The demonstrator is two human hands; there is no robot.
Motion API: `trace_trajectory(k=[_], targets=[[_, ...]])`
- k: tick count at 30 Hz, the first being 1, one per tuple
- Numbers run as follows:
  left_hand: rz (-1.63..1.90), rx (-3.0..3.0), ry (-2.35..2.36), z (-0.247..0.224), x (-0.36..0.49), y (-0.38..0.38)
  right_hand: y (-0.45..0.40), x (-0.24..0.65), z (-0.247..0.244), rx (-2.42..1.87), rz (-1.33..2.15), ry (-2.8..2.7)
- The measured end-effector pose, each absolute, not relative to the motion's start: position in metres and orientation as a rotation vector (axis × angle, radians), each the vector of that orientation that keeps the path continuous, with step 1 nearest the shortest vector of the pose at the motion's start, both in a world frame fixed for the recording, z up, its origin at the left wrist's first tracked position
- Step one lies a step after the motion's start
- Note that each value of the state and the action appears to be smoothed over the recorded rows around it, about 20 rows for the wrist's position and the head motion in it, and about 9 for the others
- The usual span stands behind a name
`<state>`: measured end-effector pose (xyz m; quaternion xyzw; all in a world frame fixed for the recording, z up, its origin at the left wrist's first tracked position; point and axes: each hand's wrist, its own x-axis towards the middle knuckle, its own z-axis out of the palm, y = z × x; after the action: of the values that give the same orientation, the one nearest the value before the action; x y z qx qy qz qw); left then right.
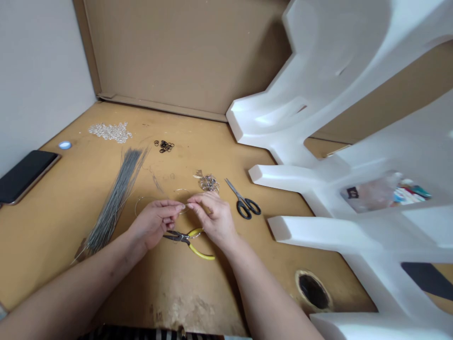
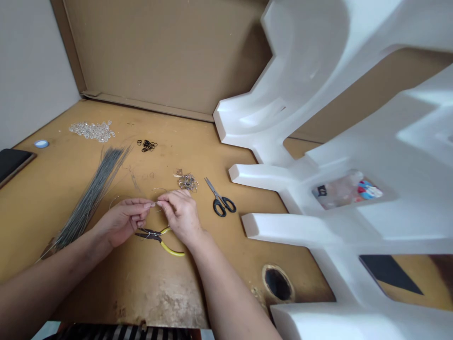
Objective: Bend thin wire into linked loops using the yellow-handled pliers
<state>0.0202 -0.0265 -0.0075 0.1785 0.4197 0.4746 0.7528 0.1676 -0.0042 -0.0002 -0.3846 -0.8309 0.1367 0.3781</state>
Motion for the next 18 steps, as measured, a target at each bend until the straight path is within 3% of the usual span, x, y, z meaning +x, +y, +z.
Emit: trace_trajectory(k=[18], targets=[[0.854,0.444,0.863,-0.0082,0.0143,-0.0241,-0.011,0.1649,0.0054,-1.037,0.378,-2.165]])
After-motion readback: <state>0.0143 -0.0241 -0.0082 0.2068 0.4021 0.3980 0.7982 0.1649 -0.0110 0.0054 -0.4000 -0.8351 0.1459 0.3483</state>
